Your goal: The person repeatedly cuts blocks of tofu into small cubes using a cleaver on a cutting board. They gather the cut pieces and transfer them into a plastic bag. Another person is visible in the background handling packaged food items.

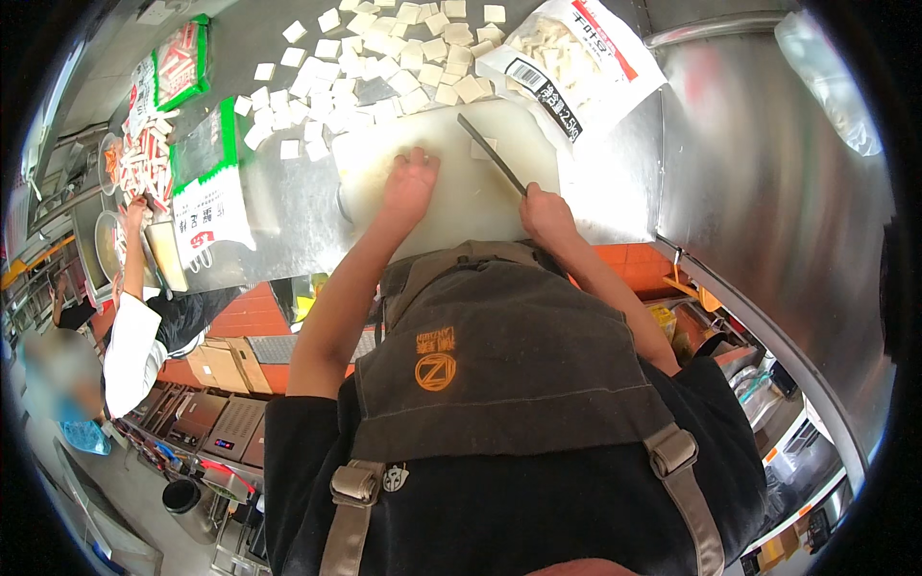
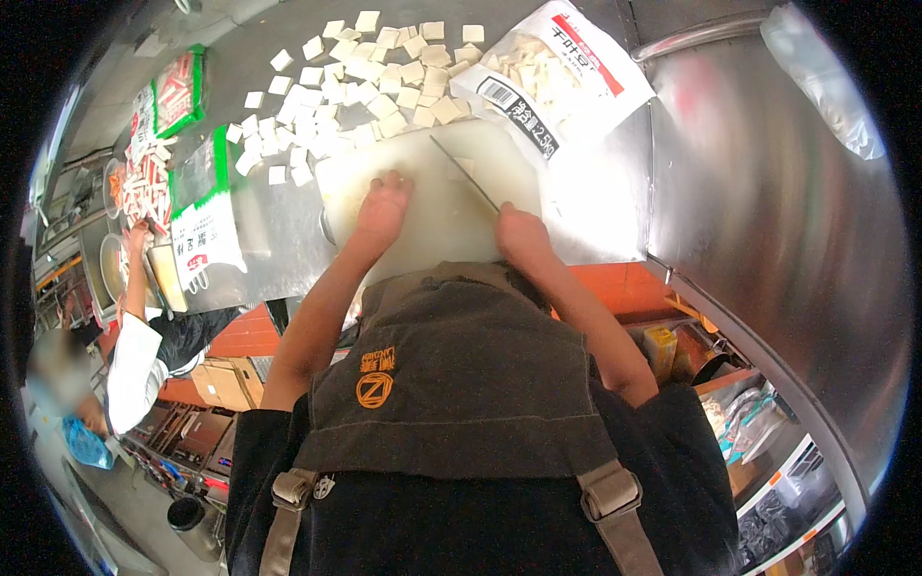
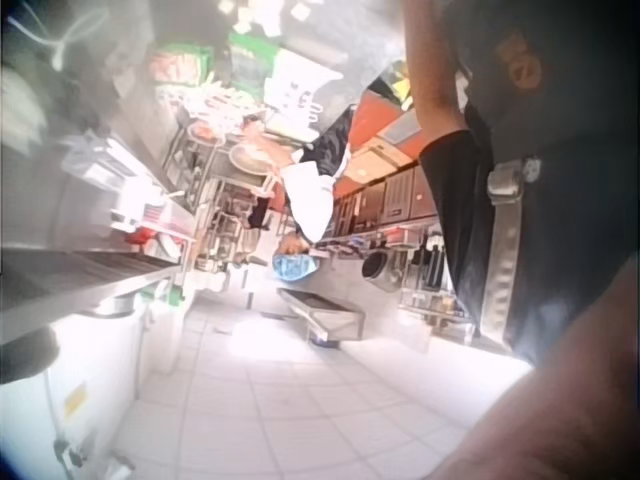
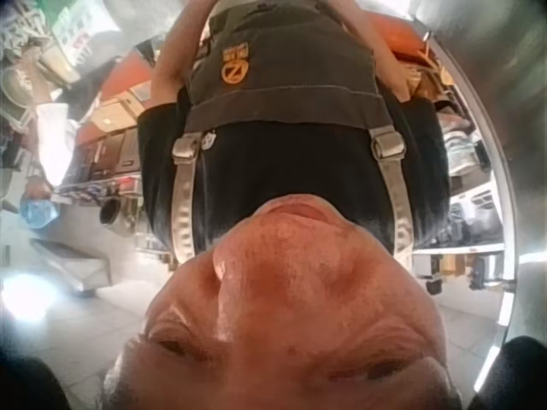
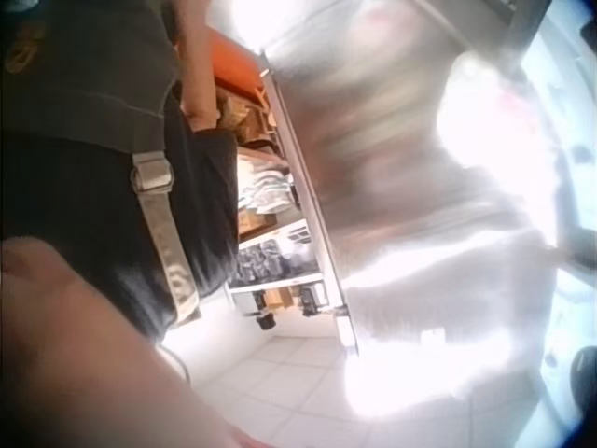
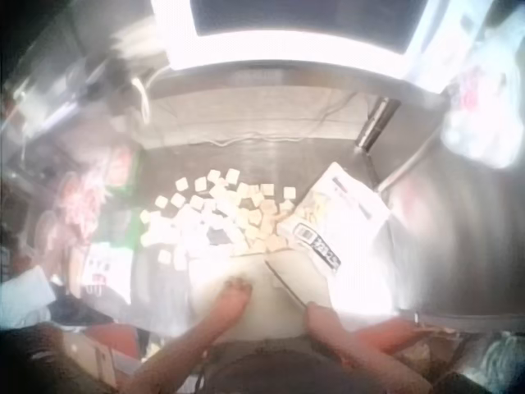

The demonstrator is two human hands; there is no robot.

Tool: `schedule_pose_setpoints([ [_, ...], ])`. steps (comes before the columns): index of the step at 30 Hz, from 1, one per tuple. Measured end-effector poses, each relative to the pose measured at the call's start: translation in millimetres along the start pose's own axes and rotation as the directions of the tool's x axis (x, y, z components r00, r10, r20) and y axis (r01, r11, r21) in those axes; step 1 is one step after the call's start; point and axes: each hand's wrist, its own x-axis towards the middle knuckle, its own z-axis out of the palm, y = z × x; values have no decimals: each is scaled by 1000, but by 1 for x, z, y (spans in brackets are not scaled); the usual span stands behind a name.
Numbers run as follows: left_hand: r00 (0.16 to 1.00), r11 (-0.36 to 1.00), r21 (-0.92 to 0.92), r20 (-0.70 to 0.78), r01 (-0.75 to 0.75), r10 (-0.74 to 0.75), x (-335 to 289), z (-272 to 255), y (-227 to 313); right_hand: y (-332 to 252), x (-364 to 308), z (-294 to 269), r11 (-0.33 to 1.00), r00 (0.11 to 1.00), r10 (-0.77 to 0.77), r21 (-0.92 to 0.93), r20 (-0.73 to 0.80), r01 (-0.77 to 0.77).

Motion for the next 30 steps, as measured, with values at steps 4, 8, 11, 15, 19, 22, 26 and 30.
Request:
schedule_pose_setpoints([
  [4,997,999,29,-71,-19,21,2,1,2,1,12,13,996,999,53,-68,12,-52],
  [8,998,998,35,-35,-51,52,4,4,0,11,14,2,1000,999,7,12,-45,-6],
  [11,996,998,-13,-58,-64,63,4,-1,2,19,8,-9,993,997,-20,113,-78,29],
  [15,995,998,7,-77,-67,67,4,10,-1,-10,1,-37,978,996,-35,202,-84,51],
  [19,997,998,11,-36,-69,70,5,10,-5,-26,-3,-38,979,992,-75,182,-99,92],
  [22,997,999,36,76,7,-10,2,-14,-1,-32,-2,-35,982,991,-96,156,-91,110],
  [26,989,971,-197,-36,137,-147,-16,-41,-17,-51,-6,-46,988,996,-87,127,-31,90],
  [30,911,720,-630,-46,291,-409,-42,19,-51,-79,-5,-55,986,987,-152,84,59,147],
])
